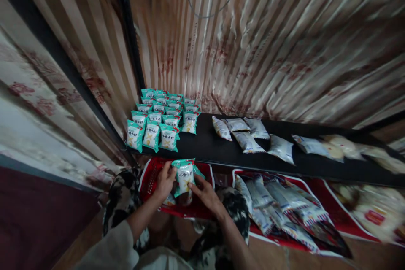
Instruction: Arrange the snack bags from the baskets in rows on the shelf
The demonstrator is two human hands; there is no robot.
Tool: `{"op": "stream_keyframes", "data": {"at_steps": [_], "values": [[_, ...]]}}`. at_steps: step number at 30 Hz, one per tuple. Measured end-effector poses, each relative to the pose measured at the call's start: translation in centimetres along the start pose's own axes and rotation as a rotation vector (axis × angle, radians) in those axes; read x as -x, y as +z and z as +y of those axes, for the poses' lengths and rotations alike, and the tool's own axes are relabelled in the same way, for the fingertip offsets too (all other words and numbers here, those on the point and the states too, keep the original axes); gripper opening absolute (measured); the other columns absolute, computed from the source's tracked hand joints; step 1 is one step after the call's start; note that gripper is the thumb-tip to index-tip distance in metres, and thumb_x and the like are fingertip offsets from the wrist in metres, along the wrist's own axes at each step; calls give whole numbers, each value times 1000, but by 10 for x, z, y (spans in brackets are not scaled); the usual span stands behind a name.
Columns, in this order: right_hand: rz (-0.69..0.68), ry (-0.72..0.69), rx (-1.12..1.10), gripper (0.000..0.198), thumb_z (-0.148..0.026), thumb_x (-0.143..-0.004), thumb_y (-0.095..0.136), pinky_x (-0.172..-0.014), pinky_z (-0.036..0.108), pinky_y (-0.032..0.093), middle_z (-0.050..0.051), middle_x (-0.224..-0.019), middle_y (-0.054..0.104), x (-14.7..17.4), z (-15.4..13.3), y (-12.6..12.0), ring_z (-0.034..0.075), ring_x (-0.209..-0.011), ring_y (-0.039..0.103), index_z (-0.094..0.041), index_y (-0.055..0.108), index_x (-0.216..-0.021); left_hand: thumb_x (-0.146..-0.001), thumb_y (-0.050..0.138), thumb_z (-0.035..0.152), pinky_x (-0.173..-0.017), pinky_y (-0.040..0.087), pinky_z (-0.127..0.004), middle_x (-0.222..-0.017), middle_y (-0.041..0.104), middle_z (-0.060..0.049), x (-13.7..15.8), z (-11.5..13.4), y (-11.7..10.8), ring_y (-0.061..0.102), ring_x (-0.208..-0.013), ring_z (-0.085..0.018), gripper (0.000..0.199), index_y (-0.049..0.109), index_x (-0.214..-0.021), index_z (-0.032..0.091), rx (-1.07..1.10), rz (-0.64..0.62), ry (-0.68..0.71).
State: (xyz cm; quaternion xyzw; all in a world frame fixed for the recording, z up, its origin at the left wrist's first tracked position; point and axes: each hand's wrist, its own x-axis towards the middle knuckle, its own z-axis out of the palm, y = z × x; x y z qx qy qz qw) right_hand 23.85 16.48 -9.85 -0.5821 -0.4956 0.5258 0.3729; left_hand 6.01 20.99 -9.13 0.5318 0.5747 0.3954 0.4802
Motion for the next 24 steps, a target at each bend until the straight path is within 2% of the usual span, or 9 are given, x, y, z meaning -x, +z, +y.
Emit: {"op": "stream_keyframes", "data": {"at_steps": [3,6,8,11,13,16,20,24], "values": [[57,-22,55,59,-47,-71,70,-99,45,44,8,-118,67,-1,-13,-11,29,-112,60,-20,58,-123,-87,44,43,-65,50,-25,-86,67,-2,-8,15,6,63,-74,-15,31,57,-104,21,-82,-45,-13],[37,-75,23,52,-46,-73,68,-95,44,47,7,-113,69,-6,-28,-16,29,-106,63,-20,61,-117,-89,43,39,-75,51,-27,-96,69,-4,-19,29,13,64,-87,-18,31,58,-109,21,-124,-21,7],[55,-117,10,47,-45,-73,67,-92,42,49,8,-109,70,-12,-37,-19,28,-103,64,-19,62,-113,-90,43,36,-83,50,-31,-102,68,-7,-26,37,18,63,-96,-20,33,58,-113,19,-107,19,37],[158,-162,26,46,-44,-73,68,-92,42,49,8,-109,70,-29,-45,-29,28,-103,64,-19,63,-111,-90,42,35,-91,49,-35,-116,64,-11,-34,45,28,60,-107,-21,36,55,-120,17,-8,60,137],[243,-179,50,48,-45,-72,68,-91,43,49,9,-109,70,-44,-47,-37,29,-102,64,-19,63,-112,-91,41,35,-92,49,-35,-125,60,-12,-36,46,35,58,-112,-21,38,52,-123,17,65,56,206],[340,-201,97,51,-47,-72,66,-91,44,48,9,-110,69,-71,-48,-48,29,-102,63,-19,62,-114,-91,42,35,-92,50,-35,-128,57,-13,-37,43,44,56,-115,-20,39,50,-125,17,103,30,226],[372,-211,147,55,-49,-73,64,-92,43,47,9,-113,68,-103,-48,-54,27,-103,62,-18,59,-118,-90,44,30,-94,49,-37,-130,56,-12,-41,39,51,54,-118,-21,39,50,-127,18,71,16,212],[393,-192,214,52,-49,-73,64,-90,40,48,8,-111,69,-127,-48,-53,25,-98,64,-20,61,-117,-90,43,27,-105,41,-40,-135,53,-10,-52,38,54,50,-124,-20,38,51,-126,20,-1,32,218]]}}
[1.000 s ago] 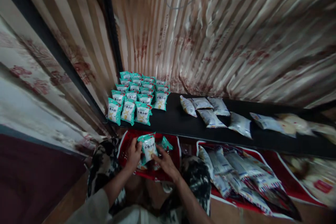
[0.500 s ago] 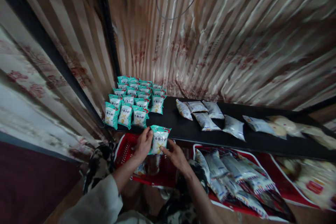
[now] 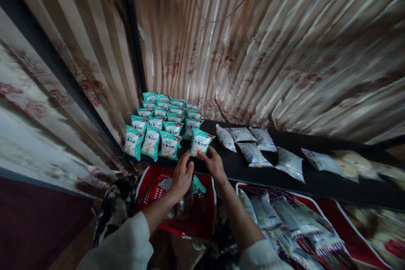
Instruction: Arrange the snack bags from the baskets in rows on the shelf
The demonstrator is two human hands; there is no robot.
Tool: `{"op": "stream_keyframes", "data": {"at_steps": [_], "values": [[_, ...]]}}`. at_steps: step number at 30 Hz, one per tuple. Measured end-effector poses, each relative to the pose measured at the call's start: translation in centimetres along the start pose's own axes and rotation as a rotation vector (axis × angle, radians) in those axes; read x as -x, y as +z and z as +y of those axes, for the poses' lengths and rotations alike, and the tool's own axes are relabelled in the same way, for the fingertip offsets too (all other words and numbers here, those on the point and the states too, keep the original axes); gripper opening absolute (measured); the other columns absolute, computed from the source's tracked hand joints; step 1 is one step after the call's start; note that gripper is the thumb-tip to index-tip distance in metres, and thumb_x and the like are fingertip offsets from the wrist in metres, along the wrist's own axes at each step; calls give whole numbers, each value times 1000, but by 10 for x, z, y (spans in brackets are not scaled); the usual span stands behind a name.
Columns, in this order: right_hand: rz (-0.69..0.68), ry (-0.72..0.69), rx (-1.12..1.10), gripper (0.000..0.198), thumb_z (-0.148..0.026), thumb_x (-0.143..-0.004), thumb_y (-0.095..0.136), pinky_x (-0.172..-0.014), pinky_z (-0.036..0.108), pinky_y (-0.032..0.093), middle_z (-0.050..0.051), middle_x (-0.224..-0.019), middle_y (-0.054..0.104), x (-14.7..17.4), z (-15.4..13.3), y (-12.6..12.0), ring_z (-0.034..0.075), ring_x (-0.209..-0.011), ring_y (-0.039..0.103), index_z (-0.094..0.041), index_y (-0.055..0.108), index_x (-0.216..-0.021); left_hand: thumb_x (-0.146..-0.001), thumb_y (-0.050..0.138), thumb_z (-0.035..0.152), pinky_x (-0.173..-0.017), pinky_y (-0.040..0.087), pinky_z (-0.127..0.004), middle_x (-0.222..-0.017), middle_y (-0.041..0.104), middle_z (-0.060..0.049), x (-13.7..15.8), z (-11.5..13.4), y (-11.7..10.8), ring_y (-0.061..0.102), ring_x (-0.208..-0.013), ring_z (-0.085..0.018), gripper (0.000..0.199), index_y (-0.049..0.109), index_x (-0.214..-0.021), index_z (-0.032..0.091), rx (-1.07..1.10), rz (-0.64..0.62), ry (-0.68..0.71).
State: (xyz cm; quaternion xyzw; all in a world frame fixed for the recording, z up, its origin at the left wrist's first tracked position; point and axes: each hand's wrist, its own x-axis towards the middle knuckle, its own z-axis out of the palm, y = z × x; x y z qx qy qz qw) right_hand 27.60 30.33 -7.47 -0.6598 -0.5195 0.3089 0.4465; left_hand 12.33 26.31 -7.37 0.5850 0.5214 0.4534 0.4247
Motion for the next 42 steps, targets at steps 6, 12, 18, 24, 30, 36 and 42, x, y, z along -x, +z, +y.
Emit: {"op": "stream_keyframes", "data": {"at_steps": [6,12,18,24,30,36,42], "values": [[-26,20,76,50,-49,-73,64,-88,39,49,7,-108,70,-15,0,13,24,-96,65,-21,62,-115,-89,44,26,-111,33,-41,-139,49,-10,-15,-6,2,43,-130,-20,39,52,-126,18,-38,16,-20],[-34,12,62,46,-44,-74,64,-88,38,49,6,-109,70,-21,-5,23,23,-98,65,-23,61,-115,-90,41,26,-112,32,-39,-139,49,-9,-22,-6,2,43,-131,-19,38,53,-125,18,-51,16,-16],[-44,13,98,46,-45,-75,63,-88,38,49,7,-106,70,-24,-9,26,24,-99,64,-22,61,-115,-90,39,25,-113,30,-39,-140,48,-11,-25,-12,5,42,-131,-19,39,53,-126,16,-88,22,-11],[-51,9,118,45,-46,-77,62,-88,37,49,6,-107,70,-24,-9,29,23,-99,64,-24,59,-116,-90,39,23,-112,33,-38,-138,51,-10,-27,-17,5,45,-129,-19,38,54,-125,18,-95,45,-13],[-36,16,128,50,-48,-77,60,-91,39,47,9,-114,67,-23,-9,30,25,-107,61,-21,57,-119,-91,37,25,-113,31,-38,-139,49,-10,-23,-15,2,43,-131,-19,40,52,-127,18,-140,46,51],[-31,31,170,51,-47,-76,61,-92,40,46,8,-112,67,-22,-10,34,25,-105,62,-21,57,-120,-90,37,23,-114,29,-39,-141,47,-10,-24,-15,4,40,-133,-19,41,51,-128,16,-166,-5,61],[91,-45,68,62,-49,-76,61,-96,39,45,12,-124,60,-3,-8,37,25,-114,56,-17,51,-129,-90,37,24,-114,29,-36,-142,46,-12,-23,-11,-3,40,-133,-20,41,52,-127,14,-201,-18,76]]}}
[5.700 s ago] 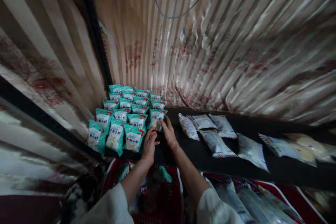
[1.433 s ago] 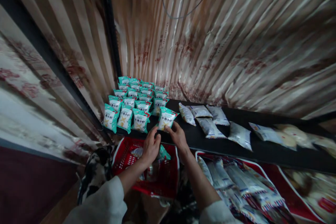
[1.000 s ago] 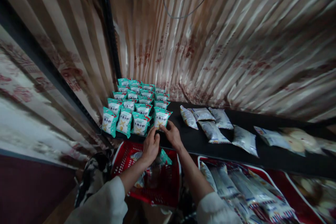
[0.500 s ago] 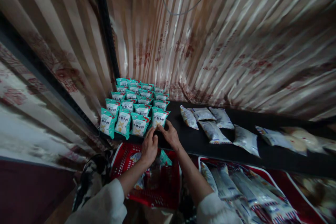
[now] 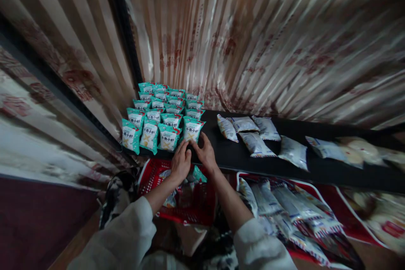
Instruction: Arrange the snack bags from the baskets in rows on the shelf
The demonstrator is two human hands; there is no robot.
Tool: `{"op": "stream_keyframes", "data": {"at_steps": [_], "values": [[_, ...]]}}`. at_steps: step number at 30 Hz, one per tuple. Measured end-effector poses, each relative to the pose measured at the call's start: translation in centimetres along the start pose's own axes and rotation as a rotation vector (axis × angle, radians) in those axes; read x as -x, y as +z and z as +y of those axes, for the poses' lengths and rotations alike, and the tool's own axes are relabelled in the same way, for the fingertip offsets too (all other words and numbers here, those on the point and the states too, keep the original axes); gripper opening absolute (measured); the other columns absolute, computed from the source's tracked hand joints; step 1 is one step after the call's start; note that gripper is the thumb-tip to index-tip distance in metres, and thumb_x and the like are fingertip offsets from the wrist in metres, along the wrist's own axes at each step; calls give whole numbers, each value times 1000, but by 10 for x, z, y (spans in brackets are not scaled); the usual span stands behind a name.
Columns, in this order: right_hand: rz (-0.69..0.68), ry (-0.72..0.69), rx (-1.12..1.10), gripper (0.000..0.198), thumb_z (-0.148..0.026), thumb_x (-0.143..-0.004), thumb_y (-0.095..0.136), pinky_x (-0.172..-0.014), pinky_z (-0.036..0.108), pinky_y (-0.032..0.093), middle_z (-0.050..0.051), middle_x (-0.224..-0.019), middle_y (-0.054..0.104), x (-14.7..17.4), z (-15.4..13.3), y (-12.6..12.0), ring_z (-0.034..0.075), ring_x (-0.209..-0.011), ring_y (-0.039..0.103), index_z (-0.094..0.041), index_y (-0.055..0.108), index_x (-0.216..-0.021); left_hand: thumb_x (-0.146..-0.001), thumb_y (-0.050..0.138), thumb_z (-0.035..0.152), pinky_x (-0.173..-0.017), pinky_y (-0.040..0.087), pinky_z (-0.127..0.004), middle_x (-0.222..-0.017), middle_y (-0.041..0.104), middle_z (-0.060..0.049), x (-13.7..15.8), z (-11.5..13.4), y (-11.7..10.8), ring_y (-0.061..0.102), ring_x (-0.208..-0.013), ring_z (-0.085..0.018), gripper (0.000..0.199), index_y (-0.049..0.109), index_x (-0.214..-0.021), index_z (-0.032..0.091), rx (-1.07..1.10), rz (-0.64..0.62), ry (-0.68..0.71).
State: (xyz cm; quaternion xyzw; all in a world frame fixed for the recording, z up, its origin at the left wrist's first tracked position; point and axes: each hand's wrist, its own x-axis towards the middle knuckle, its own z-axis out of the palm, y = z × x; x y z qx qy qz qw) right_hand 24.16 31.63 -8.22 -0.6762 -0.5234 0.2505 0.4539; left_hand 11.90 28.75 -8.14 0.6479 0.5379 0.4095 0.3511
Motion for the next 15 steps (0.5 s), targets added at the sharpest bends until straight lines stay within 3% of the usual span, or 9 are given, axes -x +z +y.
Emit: {"op": "stream_keyframes", "data": {"at_steps": [5,9,11,15], "values": [[159,51,-157,51,-51,-83,48,-92,36,47,14,-113,64,45,3,-11,23,-103,61,-13,57,-117,-91,37,23,-110,35,-39,-134,54,-11,12,0,-5,47,-127,-20,35,56,-120,16,14,57,81],[93,143,-173,43,-48,-89,38,-79,32,50,8,-89,70,83,22,-14,20,-83,65,-16,61,-105,-91,37,20,-98,46,-37,-112,64,-10,36,-5,-2,59,-108,-19,28,61,-105,18,33,92,113],[-24,216,32,38,-40,-90,37,-80,31,49,7,-91,71,95,37,-12,19,-86,66,-17,62,-104,-89,38,16,-95,47,-35,-105,66,-8,52,-11,4,60,-102,-18,26,62,-101,19,12,9,44],[-314,376,562,31,-25,-87,45,-87,30,46,12,-111,67,102,62,-3,22,-104,62,-16,63,-111,-80,44,5,-95,44,-32,-101,67,-6,80,-28,21,61,-99,-17,28,64,-93,19,-68,-253,-274]]}}
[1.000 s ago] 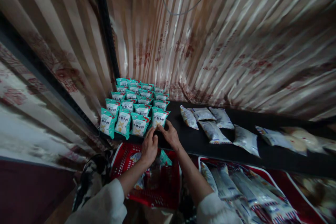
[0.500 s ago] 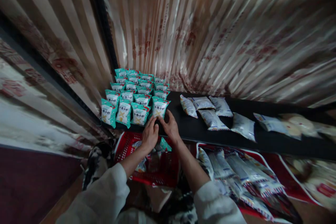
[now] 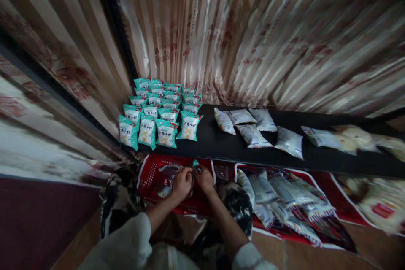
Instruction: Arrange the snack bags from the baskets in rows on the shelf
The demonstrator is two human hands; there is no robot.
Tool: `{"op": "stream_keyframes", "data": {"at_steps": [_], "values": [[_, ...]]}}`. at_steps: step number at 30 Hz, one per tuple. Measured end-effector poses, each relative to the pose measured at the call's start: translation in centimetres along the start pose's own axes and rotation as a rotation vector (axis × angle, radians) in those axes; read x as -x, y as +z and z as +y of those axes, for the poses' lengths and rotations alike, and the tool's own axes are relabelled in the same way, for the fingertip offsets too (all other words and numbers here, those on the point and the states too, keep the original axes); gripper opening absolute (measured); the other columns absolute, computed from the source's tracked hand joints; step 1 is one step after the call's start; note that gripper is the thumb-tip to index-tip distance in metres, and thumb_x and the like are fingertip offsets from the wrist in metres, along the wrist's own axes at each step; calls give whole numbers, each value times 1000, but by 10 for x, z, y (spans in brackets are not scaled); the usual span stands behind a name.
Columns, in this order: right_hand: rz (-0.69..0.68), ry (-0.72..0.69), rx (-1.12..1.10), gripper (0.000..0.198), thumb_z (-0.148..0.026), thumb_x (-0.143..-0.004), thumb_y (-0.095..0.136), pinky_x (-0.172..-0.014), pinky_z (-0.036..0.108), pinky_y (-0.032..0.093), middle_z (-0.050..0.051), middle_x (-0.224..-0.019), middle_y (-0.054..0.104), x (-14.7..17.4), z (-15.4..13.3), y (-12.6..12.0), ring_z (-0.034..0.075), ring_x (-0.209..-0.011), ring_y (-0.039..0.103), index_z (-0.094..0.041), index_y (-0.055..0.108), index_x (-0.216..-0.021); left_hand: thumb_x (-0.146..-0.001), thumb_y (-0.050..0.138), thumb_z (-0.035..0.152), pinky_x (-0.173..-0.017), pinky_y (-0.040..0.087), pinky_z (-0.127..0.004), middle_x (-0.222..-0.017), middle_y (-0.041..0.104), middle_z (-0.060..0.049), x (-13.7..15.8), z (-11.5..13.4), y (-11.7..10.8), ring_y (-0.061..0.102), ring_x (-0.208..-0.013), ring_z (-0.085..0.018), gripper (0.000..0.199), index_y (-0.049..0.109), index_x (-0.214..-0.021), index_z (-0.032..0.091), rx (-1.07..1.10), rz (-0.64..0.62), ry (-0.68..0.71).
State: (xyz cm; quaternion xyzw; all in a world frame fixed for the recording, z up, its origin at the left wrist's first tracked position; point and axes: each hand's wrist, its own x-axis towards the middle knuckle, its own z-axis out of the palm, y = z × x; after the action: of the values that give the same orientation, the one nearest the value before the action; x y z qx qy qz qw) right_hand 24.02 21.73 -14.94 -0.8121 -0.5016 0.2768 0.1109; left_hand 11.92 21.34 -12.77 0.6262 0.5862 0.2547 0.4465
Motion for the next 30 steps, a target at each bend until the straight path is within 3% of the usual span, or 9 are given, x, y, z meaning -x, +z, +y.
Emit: {"op": "stream_keyframes", "data": {"at_steps": [7,13,18,21,26,30], "values": [[-56,82,205,48,-17,-86,45,-92,30,43,16,-130,57,-19,3,12,24,-119,54,-12,46,-133,-75,47,3,-90,44,-32,-92,71,-8,2,-26,16,64,-92,-20,26,68,-83,17,14,-138,-204],[-94,68,303,43,-9,-84,42,-90,30,43,17,-128,57,-22,8,18,24,-121,53,-15,56,-125,-74,51,4,-89,43,-30,-85,69,-7,-4,-39,17,63,-92,-19,19,66,-75,16,160,-128,-385],[-148,-29,325,34,-12,-88,40,-78,28,46,13,-106,69,-17,8,16,22,-102,64,-19,67,-106,-75,55,7,-71,49,-26,-66,61,0,-1,-51,21,61,-71,-15,12,60,-72,17,367,-116,-612],[-139,-91,337,33,-13,-89,39,-77,28,46,12,-106,69,-10,0,7,22,-101,64,-19,66,-107,-80,56,18,-66,51,-27,-71,60,-1,1,-54,16,60,-67,-14,3,59,-80,16,513,-91,-736],[-74,-244,369,27,-18,-91,42,-78,26,45,10,-107,68,20,-17,-10,21,-102,62,-21,65,-105,-88,48,41,-73,54,-33,-103,61,-14,-2,-52,-4,63,-85,-20,34,56,-106,13,752,-47,-859],[29,-466,376,23,-21,-92,45,-76,25,45,5,-98,68,56,-19,-10,19,-96,61,-25,66,-99,-88,43,51,-71,53,-32,-100,63,-12,-4,-48,-13,63,-81,-19,46,52,-116,16,889,-47,-878]]}}
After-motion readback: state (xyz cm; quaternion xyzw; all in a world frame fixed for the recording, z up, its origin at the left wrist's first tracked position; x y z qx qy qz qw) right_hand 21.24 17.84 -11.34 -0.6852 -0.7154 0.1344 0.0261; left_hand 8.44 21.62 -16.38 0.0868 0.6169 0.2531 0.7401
